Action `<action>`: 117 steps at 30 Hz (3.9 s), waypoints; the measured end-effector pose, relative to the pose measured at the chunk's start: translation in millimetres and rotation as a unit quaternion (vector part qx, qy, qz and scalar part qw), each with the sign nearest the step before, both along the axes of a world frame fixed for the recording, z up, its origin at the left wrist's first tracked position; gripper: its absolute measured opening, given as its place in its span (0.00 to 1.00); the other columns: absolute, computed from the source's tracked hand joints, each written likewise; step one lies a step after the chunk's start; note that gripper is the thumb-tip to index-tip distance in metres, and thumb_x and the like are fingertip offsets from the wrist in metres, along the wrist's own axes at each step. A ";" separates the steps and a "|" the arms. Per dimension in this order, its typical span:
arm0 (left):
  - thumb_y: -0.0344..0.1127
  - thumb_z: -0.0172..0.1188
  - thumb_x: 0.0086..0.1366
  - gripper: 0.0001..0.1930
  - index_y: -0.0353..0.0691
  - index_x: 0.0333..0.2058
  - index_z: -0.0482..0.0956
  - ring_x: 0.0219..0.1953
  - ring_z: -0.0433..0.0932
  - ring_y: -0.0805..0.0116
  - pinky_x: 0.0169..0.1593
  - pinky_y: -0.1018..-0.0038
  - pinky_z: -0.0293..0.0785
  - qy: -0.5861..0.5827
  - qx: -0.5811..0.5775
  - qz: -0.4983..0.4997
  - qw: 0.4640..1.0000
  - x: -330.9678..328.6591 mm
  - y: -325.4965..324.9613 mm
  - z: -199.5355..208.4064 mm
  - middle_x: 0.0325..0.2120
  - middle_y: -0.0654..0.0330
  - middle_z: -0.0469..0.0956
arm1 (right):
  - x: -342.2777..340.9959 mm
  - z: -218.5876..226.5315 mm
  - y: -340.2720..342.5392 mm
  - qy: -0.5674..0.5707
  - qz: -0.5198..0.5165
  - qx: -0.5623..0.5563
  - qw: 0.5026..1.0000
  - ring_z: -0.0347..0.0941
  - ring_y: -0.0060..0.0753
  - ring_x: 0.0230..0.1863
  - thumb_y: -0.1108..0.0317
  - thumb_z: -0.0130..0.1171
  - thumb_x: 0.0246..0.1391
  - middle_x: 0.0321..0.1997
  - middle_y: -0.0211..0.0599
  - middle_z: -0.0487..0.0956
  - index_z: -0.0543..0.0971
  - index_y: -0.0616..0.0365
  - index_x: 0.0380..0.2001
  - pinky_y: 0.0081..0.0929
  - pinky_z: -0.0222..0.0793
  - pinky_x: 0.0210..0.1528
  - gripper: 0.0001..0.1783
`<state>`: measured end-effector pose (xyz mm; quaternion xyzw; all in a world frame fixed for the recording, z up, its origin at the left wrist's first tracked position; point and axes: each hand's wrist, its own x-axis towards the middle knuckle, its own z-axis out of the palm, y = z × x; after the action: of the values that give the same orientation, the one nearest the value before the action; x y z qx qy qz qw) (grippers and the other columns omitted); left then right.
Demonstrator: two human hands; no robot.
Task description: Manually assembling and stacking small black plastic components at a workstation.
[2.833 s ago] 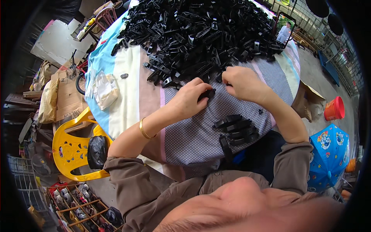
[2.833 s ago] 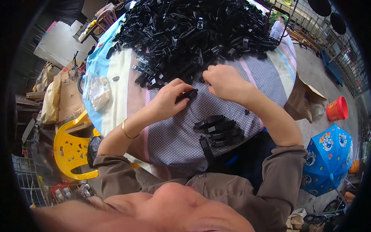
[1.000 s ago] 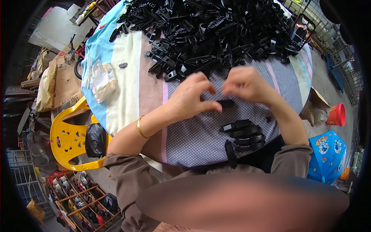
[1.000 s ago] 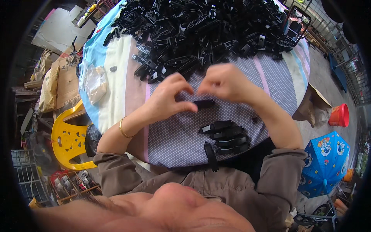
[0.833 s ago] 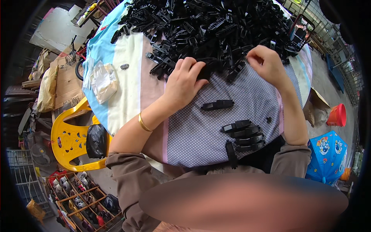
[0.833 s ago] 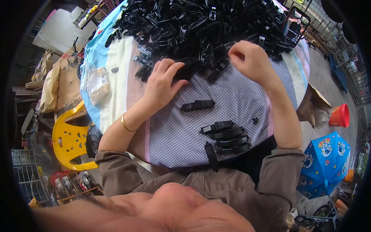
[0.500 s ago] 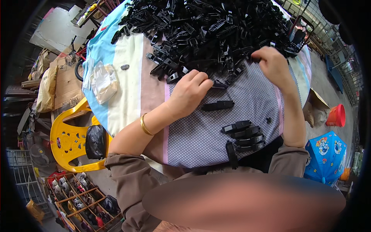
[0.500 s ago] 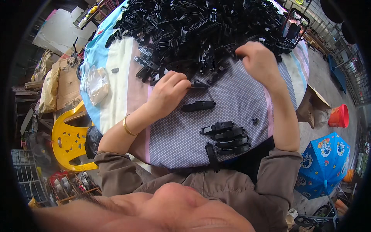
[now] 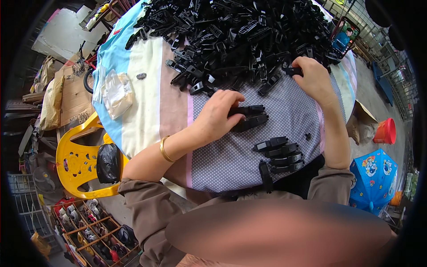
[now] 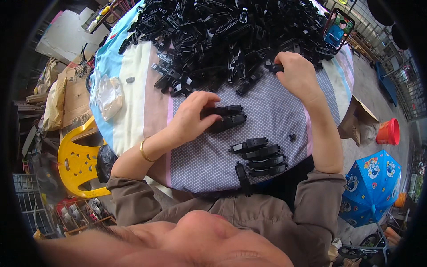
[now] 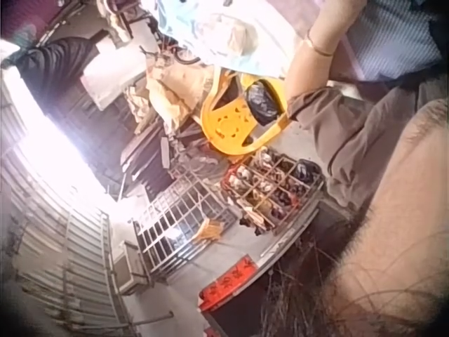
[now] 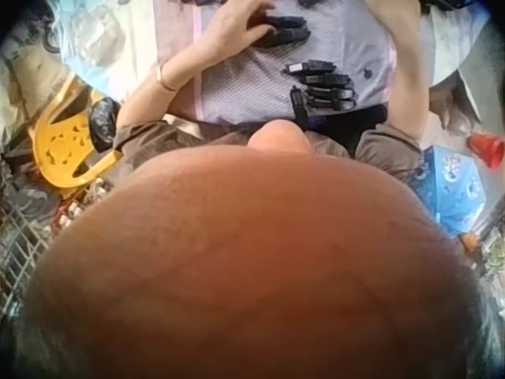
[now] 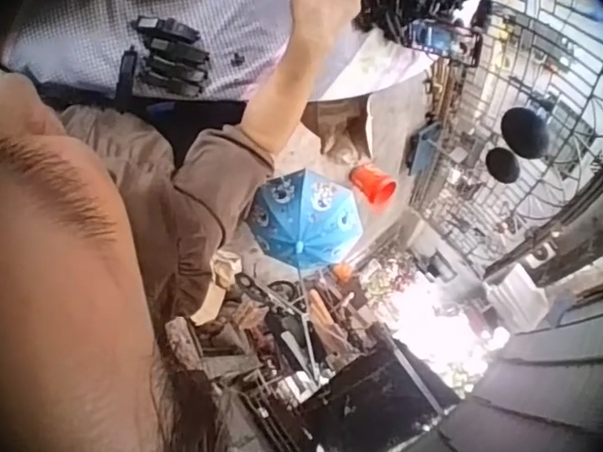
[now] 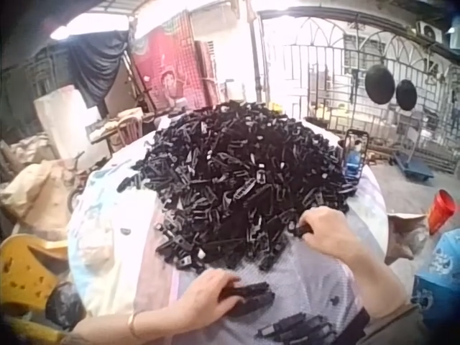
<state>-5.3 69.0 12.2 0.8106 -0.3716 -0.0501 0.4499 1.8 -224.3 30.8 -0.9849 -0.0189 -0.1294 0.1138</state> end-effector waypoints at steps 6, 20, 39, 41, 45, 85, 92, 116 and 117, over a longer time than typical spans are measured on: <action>0.29 0.65 0.51 0.10 0.35 0.34 0.78 0.36 0.71 0.57 0.42 0.68 0.70 -0.111 0.061 -0.002 0.992 3.4 2.6 -0.7 0.31 0.56 0.74 | 2.9 -2.3 2.5 -0.096 0.038 0.057 0.993 0.76 0.37 0.39 0.74 0.59 0.41 0.36 0.38 0.78 0.77 0.60 0.35 0.30 0.72 0.42 0.13; 0.30 0.66 0.50 0.11 0.37 0.34 0.80 0.38 0.73 0.57 0.43 0.67 0.71 -0.089 0.050 0.012 0.995 5.0 1.4 -2.4 0.31 0.57 0.74 | -16.7 -9.8 58.9 -0.110 0.254 0.312 0.909 0.73 0.32 0.40 0.78 0.62 0.38 0.41 0.40 0.73 0.74 0.63 0.33 0.25 0.70 0.42 0.14; 0.30 0.68 0.48 0.09 0.34 0.29 0.81 0.33 0.76 0.57 0.37 0.67 0.73 -0.023 0.069 0.053 0.996 3.9 7.2 5.9 0.26 0.55 0.75 | -30.3 -3.6 65.0 -0.006 0.320 0.120 0.940 0.71 0.34 0.34 0.71 0.67 0.35 0.29 0.32 0.76 0.82 0.59 0.29 0.31 0.63 0.40 0.12; 0.29 0.69 0.48 0.10 0.33 0.31 0.81 0.27 0.76 0.66 0.31 0.76 0.73 -0.050 0.044 0.005 0.998 6.8 4.2 -0.7 0.27 0.57 0.75 | -24.5 -10.9 68.4 -0.020 0.370 0.137 0.919 0.71 0.35 0.33 0.71 0.67 0.36 0.28 0.31 0.76 0.82 0.59 0.29 0.32 0.64 0.39 0.11; 0.29 0.69 0.49 0.10 0.33 0.30 0.80 0.27 0.75 0.66 0.31 0.75 0.72 -0.058 0.036 0.011 0.998 5.9 1.6 -2.0 0.26 0.57 0.74 | -24.9 -12.2 72.2 -0.012 0.355 0.140 0.925 0.71 0.36 0.34 0.69 0.68 0.36 0.28 0.31 0.75 0.82 0.58 0.28 0.32 0.64 0.40 0.11; 0.31 0.67 0.48 0.10 0.34 0.29 0.80 0.37 0.74 0.55 0.43 0.65 0.71 -0.025 0.122 0.048 0.991 9.8 5.4 14.7 0.29 0.56 0.75 | -37.5 1.1 65.9 -0.034 0.322 0.079 0.943 0.72 0.39 0.33 0.71 0.65 0.41 0.29 0.36 0.73 0.80 0.62 0.32 0.32 0.69 0.33 0.12; 0.30 0.68 0.48 0.09 0.34 0.29 0.80 0.32 0.75 0.59 0.35 0.70 0.72 -0.098 0.075 -0.011 0.992 11.4 -2.8 3.8 0.27 0.56 0.74 | -33.3 -4.9 72.1 -0.040 0.362 0.073 0.928 0.71 0.38 0.33 0.70 0.65 0.42 0.29 0.35 0.73 0.79 0.61 0.31 0.32 0.69 0.33 0.11; 0.18 0.53 0.51 0.27 0.46 0.51 0.76 0.51 0.67 0.53 0.53 0.63 0.68 -0.219 0.132 -0.133 0.957 18.7 -12.7 6.1 0.49 0.52 0.69 | 6.2 -14.0 9.1 -0.080 -0.006 0.047 0.996 0.77 0.42 0.39 0.63 0.60 0.49 0.36 0.38 0.79 0.81 0.59 0.36 0.34 0.73 0.41 0.13; 0.18 0.53 0.51 0.27 0.46 0.51 0.76 0.51 0.67 0.53 0.53 0.63 0.68 -0.219 0.131 -0.135 0.957 19.6 -13.2 4.9 0.49 0.52 0.69 | 8.1 -17.7 10.5 -0.101 -0.005 -0.004 0.995 0.77 0.41 0.38 0.60 0.61 0.50 0.36 0.38 0.78 0.80 0.59 0.36 0.34 0.73 0.40 0.15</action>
<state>14.2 55.8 17.1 0.7960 -0.5570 0.0204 0.2360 10.0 -213.8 13.1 -0.9674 -0.0256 -0.2283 0.1067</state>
